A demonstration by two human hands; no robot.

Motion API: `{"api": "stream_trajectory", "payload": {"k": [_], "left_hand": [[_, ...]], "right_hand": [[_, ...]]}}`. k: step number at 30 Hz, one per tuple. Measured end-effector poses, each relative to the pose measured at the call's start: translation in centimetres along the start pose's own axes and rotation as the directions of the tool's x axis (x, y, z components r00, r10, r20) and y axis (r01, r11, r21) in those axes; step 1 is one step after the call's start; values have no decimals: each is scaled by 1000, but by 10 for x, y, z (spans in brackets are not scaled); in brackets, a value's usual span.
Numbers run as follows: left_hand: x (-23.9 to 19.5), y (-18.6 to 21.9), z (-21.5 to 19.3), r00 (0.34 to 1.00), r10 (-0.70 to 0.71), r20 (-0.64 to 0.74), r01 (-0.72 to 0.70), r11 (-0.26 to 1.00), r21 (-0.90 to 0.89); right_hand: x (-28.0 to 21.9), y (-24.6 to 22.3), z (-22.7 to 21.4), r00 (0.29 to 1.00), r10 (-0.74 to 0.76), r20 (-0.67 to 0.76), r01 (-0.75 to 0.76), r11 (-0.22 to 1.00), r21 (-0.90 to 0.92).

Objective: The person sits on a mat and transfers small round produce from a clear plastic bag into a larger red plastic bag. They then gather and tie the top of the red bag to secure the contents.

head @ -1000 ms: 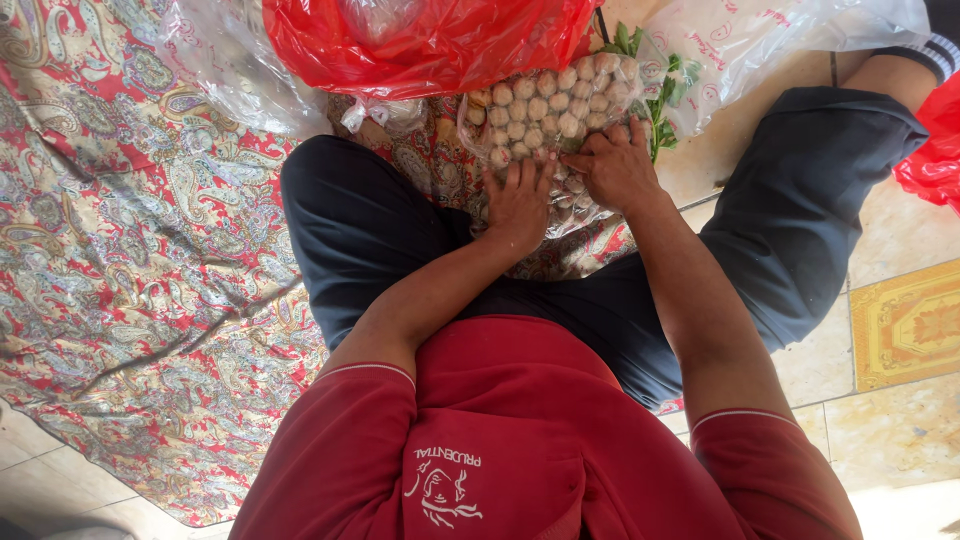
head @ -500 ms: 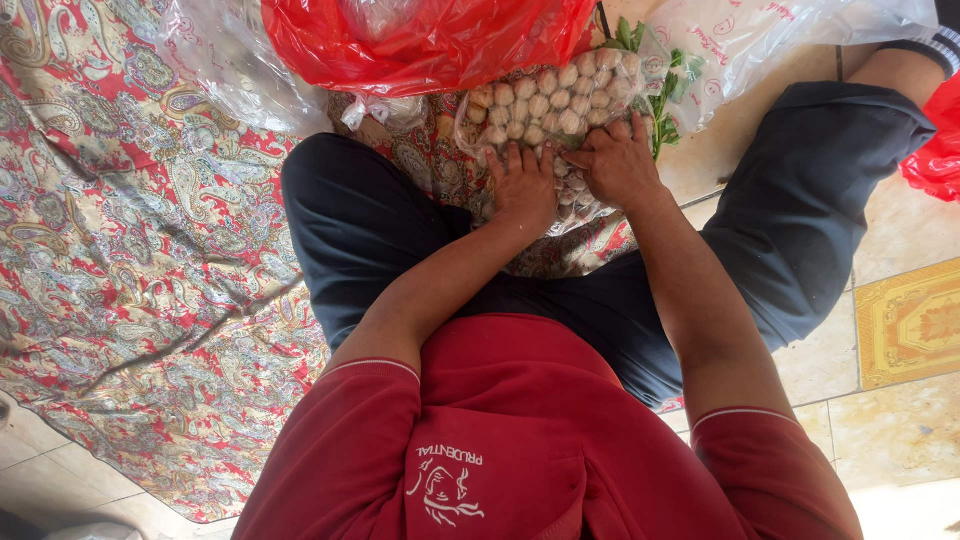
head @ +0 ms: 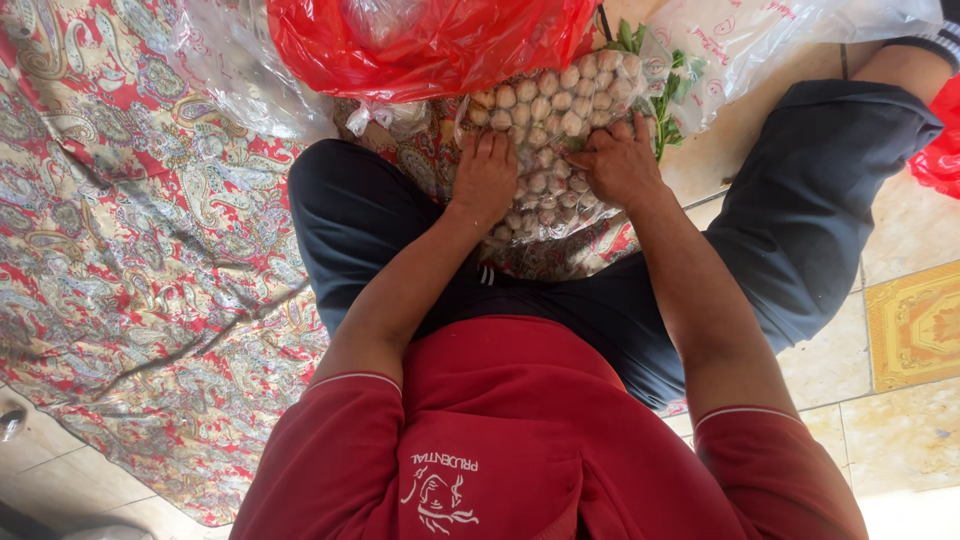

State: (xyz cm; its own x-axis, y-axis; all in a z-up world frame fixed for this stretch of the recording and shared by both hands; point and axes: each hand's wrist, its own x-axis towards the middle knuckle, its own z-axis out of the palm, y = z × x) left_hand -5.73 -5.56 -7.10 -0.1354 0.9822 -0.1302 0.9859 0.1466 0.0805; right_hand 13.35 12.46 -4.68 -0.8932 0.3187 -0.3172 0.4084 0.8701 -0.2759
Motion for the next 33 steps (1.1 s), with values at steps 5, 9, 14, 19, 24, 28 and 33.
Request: {"api": "stream_trajectory", "payload": {"k": [5,9,14,19,24,28,33], "left_hand": [[12,-3,6,989,-115,90,129,978,-163],[17,6,-6,987,-23,-158,-21,963,-270],[37,19,-20,965,-41,259,129,935,-331],[45,29,-24,902,-21,432,148,953,-263],[46,32,-34,898,-31,439,148,960,-237],[42,29,-42,889,-78,451,266,890,-371],[41,28,-47,914,-77,397,241,893,-381]], "right_hand": [[-2,-1,0,1000,-14,-27,13,1000,-21],[0,-1,0,1000,-7,-15,7,1000,-19],[2,-2,-3,1000,16,11,-16,1000,-10],[0,-2,0,1000,16,5,-16,1000,-1],[-4,-5,-2,998,11,-67,-13,999,-32],[-7,-11,-9,976,59,-208,-41,995,89],[4,-21,-18,967,34,-252,-32,999,12]]}}
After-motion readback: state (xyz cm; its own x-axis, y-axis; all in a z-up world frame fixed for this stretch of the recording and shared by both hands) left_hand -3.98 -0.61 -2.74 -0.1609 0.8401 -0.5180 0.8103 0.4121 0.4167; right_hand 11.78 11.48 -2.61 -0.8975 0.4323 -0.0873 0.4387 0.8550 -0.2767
